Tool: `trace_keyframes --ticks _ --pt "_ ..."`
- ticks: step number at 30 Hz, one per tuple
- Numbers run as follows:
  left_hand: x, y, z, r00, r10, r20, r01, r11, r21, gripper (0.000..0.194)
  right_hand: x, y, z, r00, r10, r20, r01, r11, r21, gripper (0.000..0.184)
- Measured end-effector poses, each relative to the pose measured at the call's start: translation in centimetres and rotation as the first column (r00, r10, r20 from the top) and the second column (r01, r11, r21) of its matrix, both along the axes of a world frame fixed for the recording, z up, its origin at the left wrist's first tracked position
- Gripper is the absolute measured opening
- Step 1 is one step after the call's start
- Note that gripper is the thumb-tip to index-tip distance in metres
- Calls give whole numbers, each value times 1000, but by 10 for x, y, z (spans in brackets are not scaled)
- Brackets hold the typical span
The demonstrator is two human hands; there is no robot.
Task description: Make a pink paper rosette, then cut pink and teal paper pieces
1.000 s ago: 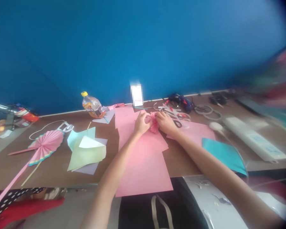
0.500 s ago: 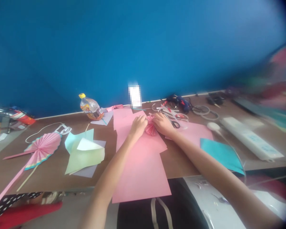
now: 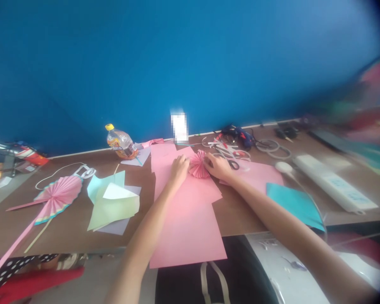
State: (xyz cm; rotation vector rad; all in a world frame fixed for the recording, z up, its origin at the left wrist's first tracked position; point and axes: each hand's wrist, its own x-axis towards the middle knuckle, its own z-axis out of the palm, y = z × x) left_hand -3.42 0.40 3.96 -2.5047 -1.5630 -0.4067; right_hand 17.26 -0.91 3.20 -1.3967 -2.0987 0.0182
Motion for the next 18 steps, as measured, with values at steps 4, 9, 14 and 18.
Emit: trace_keyframes --ticks 4,9,14,18 --pt "-13 2 1 974 -169 151 181 981 -69 21 0 1 0 998 15 60 -16 1000 19 19" --pt "-18 8 -4 975 -151 162 168 981 -92 14 0 2 -2 997 32 64 -33 999 13 19" --pt "-10 4 -1 998 -67 1 67 997 -43 17 0 3 -3 997 64 46 -65 998 4 19" --pt "-6 -1 7 992 -125 8 125 992 -4 16 0 3 -4 997 73 12 -73 997 4 18"
